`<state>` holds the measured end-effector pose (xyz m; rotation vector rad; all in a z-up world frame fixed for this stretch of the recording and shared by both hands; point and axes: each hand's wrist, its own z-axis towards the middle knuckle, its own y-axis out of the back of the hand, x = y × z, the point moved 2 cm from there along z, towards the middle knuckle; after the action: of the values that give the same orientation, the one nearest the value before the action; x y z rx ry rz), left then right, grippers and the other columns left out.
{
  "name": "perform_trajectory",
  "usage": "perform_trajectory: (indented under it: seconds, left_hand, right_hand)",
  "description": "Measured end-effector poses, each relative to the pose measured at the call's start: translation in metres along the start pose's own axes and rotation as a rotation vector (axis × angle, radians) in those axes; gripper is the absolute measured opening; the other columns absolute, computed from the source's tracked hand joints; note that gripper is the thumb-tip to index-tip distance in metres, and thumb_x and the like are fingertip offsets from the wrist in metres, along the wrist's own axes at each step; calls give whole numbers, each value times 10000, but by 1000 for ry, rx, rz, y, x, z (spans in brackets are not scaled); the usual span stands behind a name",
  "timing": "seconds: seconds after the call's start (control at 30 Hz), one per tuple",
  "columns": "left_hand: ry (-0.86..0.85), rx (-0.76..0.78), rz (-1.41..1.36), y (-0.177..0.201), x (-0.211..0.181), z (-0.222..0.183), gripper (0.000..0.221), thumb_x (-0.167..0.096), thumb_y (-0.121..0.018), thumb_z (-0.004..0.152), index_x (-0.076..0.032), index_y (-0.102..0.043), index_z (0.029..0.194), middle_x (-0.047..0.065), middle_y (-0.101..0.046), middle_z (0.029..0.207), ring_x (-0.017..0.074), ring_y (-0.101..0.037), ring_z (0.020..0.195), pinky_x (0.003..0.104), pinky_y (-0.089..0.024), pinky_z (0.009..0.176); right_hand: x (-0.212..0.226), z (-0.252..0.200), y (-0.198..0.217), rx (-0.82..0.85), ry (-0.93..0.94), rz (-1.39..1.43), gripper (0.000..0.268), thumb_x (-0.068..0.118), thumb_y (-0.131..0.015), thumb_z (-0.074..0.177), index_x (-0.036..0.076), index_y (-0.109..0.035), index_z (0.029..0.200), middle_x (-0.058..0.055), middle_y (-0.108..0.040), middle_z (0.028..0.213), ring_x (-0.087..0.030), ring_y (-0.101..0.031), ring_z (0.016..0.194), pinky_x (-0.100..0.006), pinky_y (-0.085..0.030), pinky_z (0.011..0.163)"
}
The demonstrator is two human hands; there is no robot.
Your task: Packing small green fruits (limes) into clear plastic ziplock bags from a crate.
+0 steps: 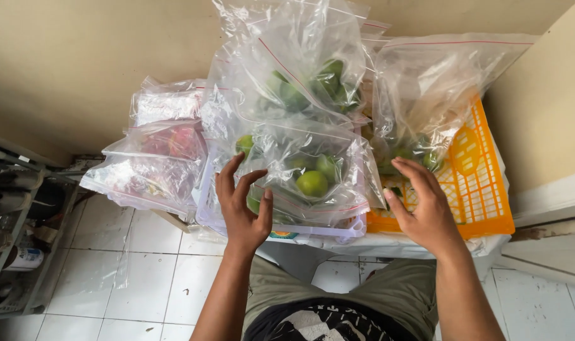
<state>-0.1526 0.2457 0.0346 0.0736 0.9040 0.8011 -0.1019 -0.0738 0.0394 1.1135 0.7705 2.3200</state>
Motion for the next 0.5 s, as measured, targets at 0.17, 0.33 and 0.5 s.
perform_trajectory:
  seconds: [0.17, 0.33, 0.5]
  left_hand:
    - [-128, -103, 28, -1, -45, -10, 233, -227, -577, 952, -122, -675, 1135, 160, -486, 1474, 409, -435, 1419, 642, -246, 1203]
    - [-250, -118, -28, -6, -90, -5, 142, -137, -558, 971, -96, -657, 1065, 166, -551, 1374, 365, -523, 1309, 525, -429, 1142]
    - [-66, -123, 69, -8, -65, 4, 485, 10, -616, 764, -84, -618, 1240, 177, -484, 1434, 444, -437, 1330, 620, -330, 1131]
  right_hand:
    - [8, -12, 47, -118, 77, 17, 358, 38, -675, 974, -88, -624, 1305, -251, -631, 1311, -394, -648, 1162, -483, -553, 990]
    - [13, -20, 80, -235, 103, -13, 277, 18, -627, 1037, -122, -622, 1276, -261, -642, 1232, -332, -662, 1033, -414, -571, 954]
    - [0, -6, 53, -22, -100, -1, 461, 111, -740, 912, -37, -620, 1332, -286, -681, 1174, -467, -708, 971, -565, -577, 799]
